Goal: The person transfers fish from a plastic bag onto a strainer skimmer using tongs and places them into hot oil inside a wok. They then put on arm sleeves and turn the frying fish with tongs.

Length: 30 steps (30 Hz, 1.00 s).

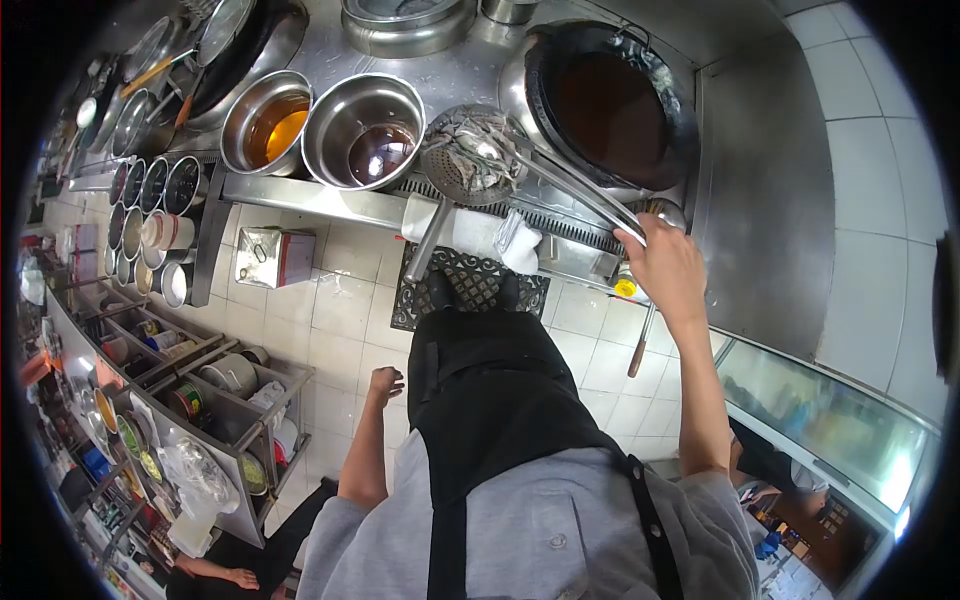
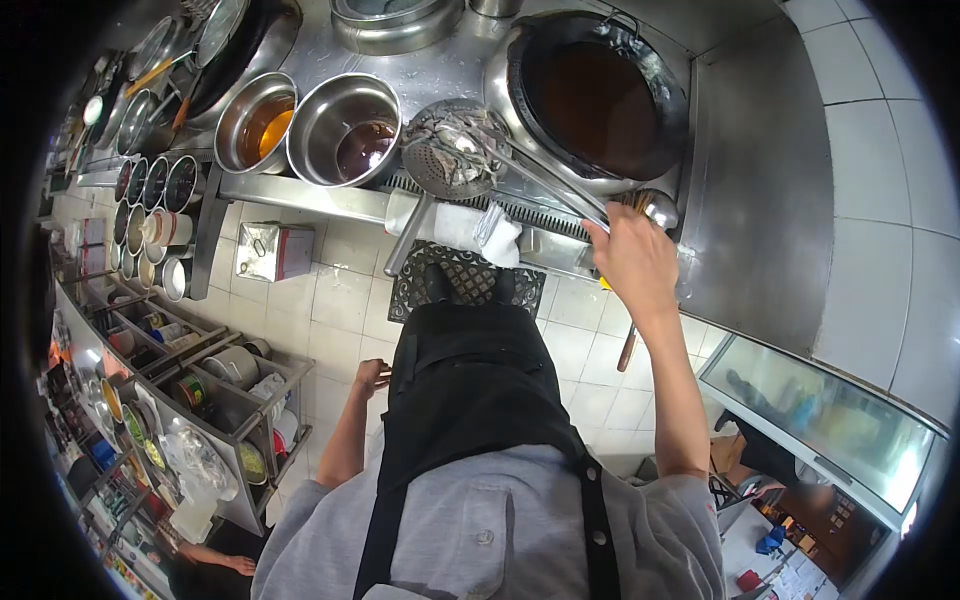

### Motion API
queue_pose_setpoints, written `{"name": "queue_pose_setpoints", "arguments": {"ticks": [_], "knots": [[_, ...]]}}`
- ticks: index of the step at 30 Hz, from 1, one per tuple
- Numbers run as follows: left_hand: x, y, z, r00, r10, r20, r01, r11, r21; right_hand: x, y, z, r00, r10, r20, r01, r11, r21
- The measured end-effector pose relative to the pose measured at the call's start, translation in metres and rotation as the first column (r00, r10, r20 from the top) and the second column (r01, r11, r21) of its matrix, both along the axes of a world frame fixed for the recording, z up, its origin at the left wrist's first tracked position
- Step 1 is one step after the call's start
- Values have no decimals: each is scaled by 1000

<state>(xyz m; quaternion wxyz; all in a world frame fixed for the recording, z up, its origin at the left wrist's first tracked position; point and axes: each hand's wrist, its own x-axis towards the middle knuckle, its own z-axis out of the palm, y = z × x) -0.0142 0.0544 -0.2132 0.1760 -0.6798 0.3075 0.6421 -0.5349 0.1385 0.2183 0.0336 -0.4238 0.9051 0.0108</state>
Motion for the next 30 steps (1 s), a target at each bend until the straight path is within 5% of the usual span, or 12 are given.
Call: {"name": "queue_pose_setpoints", "arguments": {"ticks": [7, 16, 19, 28, 30], "knots": [[-69, 10, 28, 990, 121, -70, -131, 978, -162, -15, 19, -13, 997, 44, 62, -41, 998, -44], [-159, -4, 43, 946, -271, -178, 185, 903, -389, -52, -7, -74, 970, 236, 53, -234, 971, -52], [-155, 11, 41, 957, -89, -276, 7, 958, -286, -60, -9, -82, 970, 231, 78, -227, 973, -52], [-103, 72, 45, 979, 163, -125, -185, 964, -190, -71, 26, -77, 985, 97, 144, -94, 995, -28], [-63, 95, -17, 954, 226, -197, -258, 954, -155, -68, 31, -82, 985, 98, 141, -95, 995, -30]]}}
